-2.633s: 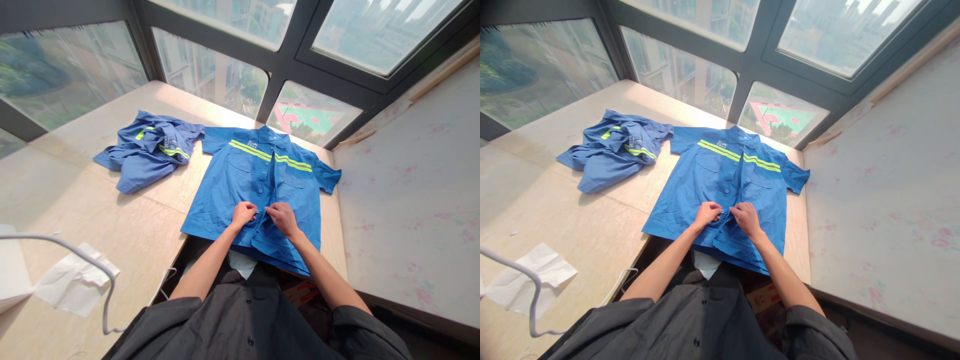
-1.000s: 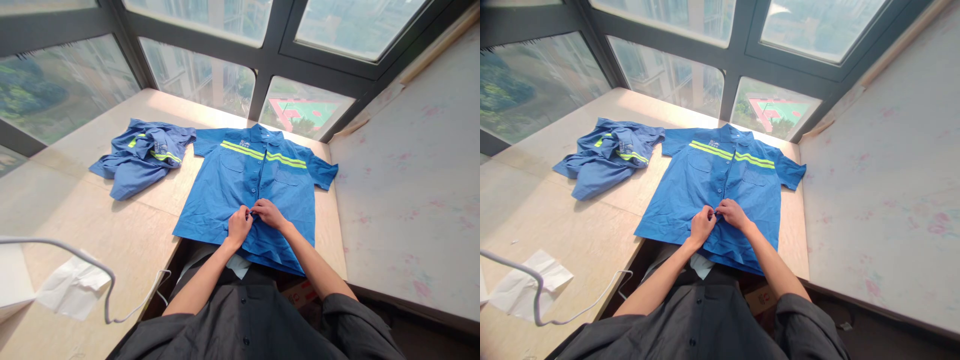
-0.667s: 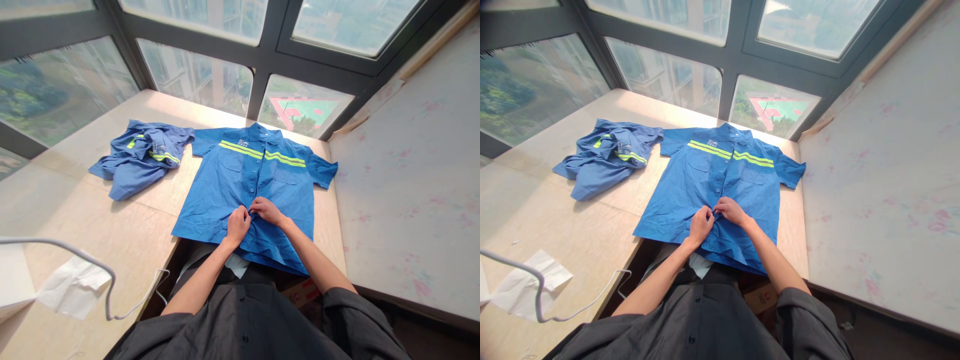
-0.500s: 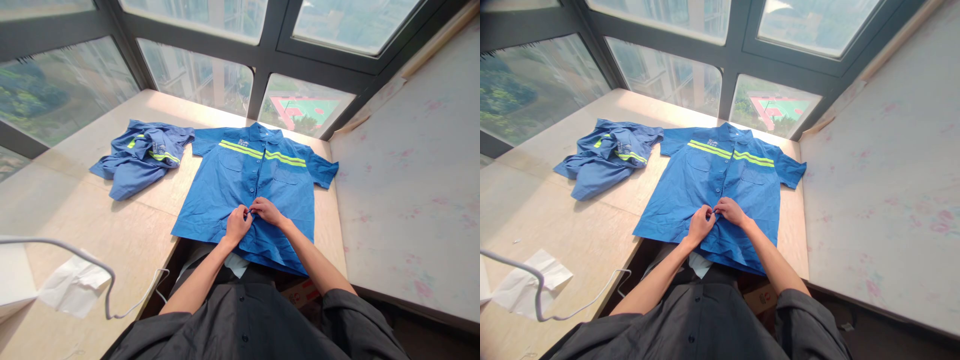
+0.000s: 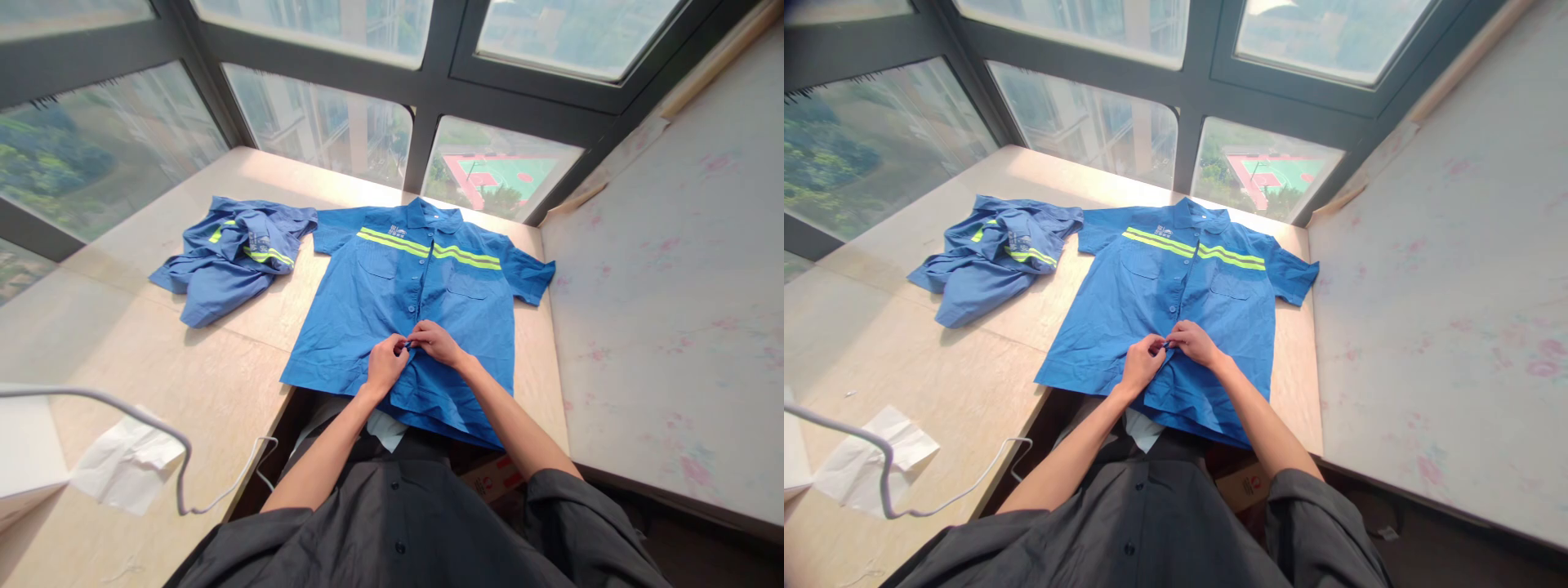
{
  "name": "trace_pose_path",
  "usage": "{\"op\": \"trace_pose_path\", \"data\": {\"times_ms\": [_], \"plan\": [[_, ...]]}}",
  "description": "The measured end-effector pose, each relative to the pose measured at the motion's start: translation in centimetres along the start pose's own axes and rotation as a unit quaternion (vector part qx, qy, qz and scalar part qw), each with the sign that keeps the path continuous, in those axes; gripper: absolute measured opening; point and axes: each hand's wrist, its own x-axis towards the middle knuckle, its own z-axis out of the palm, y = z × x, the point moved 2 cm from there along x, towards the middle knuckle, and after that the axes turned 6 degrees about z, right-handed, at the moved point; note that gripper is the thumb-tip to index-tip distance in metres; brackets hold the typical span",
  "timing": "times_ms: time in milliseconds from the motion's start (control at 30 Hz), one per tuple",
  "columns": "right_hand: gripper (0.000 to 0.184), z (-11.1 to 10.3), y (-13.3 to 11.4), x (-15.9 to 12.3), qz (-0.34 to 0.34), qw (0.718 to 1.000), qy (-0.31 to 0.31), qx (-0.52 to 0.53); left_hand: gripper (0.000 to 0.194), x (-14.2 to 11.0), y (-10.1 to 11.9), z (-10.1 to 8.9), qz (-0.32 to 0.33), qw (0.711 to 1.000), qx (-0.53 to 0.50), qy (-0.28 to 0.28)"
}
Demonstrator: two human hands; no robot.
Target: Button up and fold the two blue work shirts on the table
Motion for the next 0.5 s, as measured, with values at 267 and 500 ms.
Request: {"op": "trace_pose_path", "data": {"times_ms": [267, 500], "plan": [[0.025, -0.1, 0.1, -0.1, 0.011, 1.0, -0.009, 0.025, 0.016, -0.2, -0.1, 0.2, 0.011, 1.0, 0.009, 0.01], [0.029, -0.5, -1.6, 0.1, 0.037, 0.998, -0.032, -0.04, 0.018, -0.3, -0.4, 0.5, 0.025, 0.999, 0.006, 0.02]]}}
